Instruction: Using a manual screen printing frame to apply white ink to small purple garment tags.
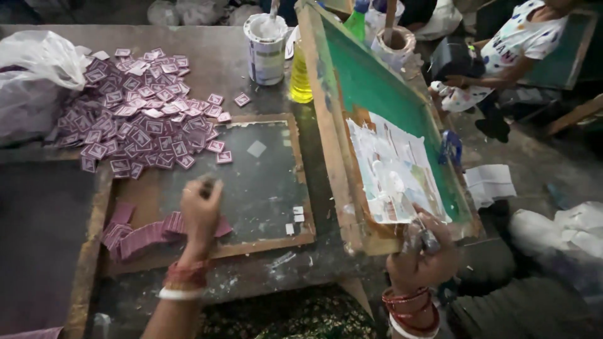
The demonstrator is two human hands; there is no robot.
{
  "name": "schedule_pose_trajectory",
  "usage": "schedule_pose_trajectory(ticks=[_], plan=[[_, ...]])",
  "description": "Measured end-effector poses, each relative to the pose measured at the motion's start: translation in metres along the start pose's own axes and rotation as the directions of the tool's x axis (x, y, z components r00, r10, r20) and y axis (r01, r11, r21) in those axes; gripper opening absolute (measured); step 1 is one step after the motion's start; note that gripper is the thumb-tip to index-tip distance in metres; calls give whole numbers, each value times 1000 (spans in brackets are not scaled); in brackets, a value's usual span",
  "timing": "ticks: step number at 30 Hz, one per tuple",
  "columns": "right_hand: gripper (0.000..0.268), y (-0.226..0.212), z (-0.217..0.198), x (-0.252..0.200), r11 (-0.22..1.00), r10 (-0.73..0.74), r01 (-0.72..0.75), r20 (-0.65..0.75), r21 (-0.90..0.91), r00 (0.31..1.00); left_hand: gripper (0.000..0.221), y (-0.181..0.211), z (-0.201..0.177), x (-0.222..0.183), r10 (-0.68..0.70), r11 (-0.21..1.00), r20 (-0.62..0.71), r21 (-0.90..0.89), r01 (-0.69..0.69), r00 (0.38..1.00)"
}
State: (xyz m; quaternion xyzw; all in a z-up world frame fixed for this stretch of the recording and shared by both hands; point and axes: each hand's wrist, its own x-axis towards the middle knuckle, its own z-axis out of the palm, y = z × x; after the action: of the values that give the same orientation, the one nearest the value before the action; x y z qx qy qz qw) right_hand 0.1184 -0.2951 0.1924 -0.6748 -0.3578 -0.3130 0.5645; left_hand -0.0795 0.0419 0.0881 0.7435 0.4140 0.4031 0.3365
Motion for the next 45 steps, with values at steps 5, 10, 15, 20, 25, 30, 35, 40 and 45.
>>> schedule_pose_trajectory(ticks=[5,10,15,20,25,30,35,40,45], plan=[[27,15,0,-4,988,90,-80,-70,136,994,31,-37,-15,-61,186,850,444,374,-370,877],[29,11,-3,-6,967,187,-160,-126,196,974,18,-31,-17,-68,246,846,400,356,-396,883],[30,9,-8,0,992,78,-87,-87,-94,993,17,-3,-22,-66,203,899,325,311,-308,923],[29,22,-16,1,993,89,-93,-57,-70,994,20,-12,33,-103,459,820,331,198,-537,824],[27,17,-14,15,998,23,-27,-88,-48,996,11,2,85,-97,391,844,457,169,-510,799],[30,29,-27,12,979,-81,64,-82,-194,993,14,7,111,-92,399,859,463,114,-499,791],[31,16,-19,21,989,-83,74,-61,-131,995,19,18,97,-91,439,847,474,65,-528,763],[34,23,-17,15,994,-67,60,-82,-92,994,17,6,100,-88,395,875,514,42,-482,762],[29,8,-3,8,996,-60,58,-15,-61,998,18,31,76,-99,351,875,594,67,-479,724]])
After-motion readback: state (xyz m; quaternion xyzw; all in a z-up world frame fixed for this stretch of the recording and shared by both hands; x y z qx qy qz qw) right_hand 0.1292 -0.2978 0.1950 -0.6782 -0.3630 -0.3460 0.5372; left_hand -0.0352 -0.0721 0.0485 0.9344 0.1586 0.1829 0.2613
